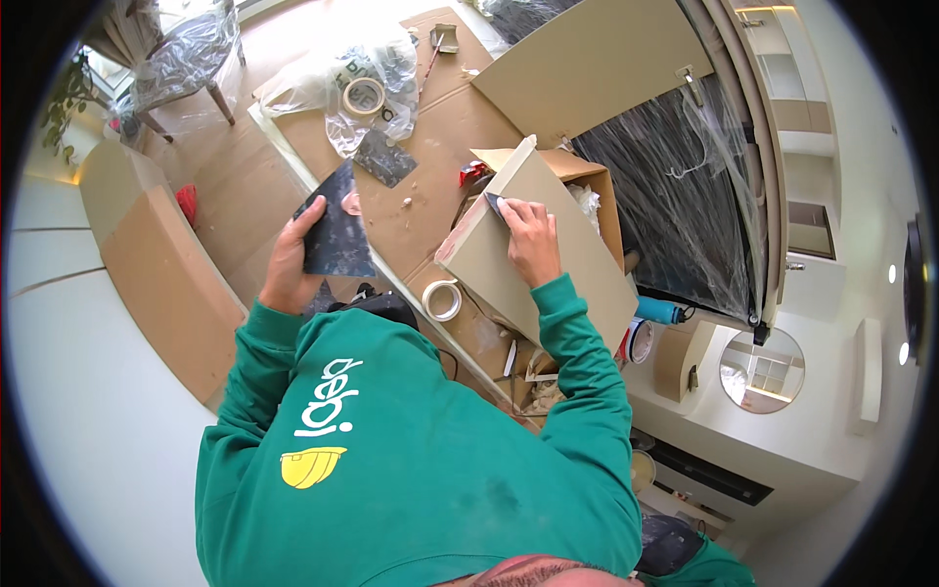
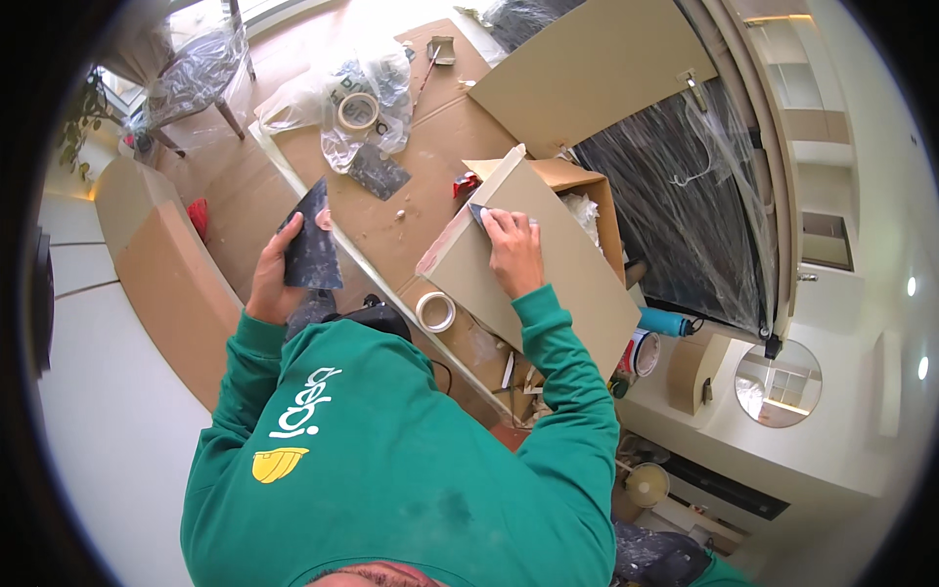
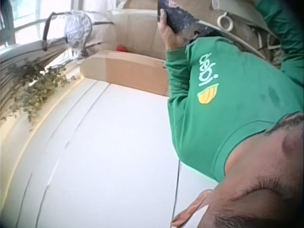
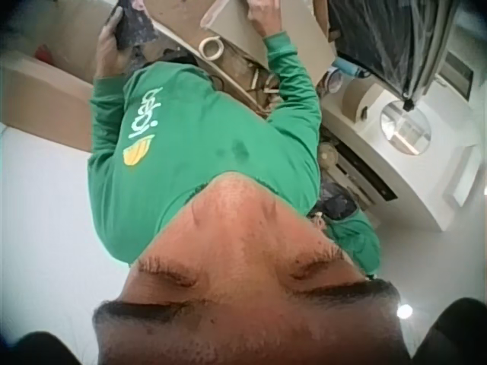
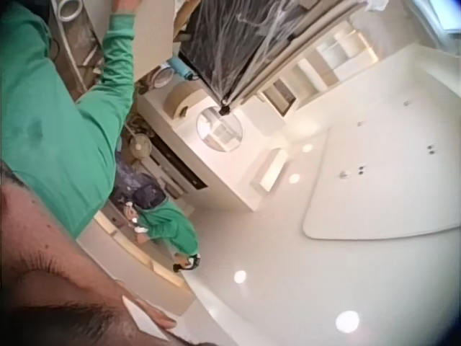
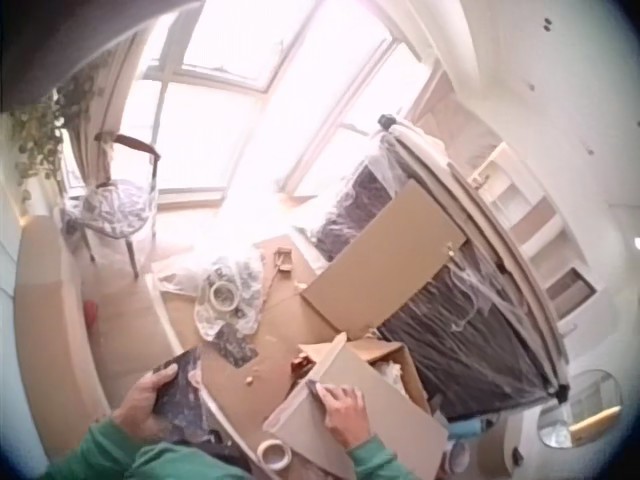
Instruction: The person holds two pieces of sandpaper and uses them to sand the edges and corners of a large white board on a table.
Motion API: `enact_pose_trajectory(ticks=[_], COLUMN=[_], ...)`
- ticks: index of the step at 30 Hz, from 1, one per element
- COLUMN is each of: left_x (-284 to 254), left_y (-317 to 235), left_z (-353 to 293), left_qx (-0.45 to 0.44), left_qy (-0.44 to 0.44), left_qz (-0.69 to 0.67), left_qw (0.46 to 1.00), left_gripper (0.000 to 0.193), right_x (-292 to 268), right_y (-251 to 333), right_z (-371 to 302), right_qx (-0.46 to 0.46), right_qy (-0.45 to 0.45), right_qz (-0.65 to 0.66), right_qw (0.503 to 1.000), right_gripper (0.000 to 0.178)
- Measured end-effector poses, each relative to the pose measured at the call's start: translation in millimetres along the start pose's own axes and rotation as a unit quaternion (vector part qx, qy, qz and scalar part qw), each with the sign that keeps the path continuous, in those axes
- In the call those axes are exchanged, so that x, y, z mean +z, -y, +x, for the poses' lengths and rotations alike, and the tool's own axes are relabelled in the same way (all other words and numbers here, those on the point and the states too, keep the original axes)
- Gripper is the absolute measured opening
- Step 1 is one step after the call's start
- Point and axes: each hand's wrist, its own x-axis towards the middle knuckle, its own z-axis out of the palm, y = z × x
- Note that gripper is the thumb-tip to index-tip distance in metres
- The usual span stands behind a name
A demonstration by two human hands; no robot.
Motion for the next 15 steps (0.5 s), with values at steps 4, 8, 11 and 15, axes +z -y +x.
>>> enact_pose_trajectory(ticks=[4, 8, 11, 15], left_x=[-26.9, -47.8, -51.2, -49.4], left_y=[-5.8, -10.2, -11.7, -13.4], left_z=[-9.0, -16.4, -18.6, -18.6], left_qx=[0.029, 0.043, 0.048, 0.049], left_qy=[-0.056, -0.075, -0.073, -0.070], left_qz=[-0.015, -0.025, -0.029, -0.022], left_qw=[0.998, 0.996, 0.996, 0.996], left_gripper=[0.027, 0.031, 0.032, 0.033], right_x=[-3.9, -11.9, -19.0, -17.4], right_y=[26.1, 49.9, 63.4, 77.2], right_z=[-12.9, -22.3, -29.3, -42.1], right_qx=[-0.033, -0.052, -0.075, -0.104], right_qy=[0.021, 0.048, 0.065, 0.064], right_qz=[0.010, 0.009, 0.015, 0.024], right_qw=[0.999, 0.997, 0.995, 0.992], right_gripper=[0.045, 0.049, 0.052, 0.051])
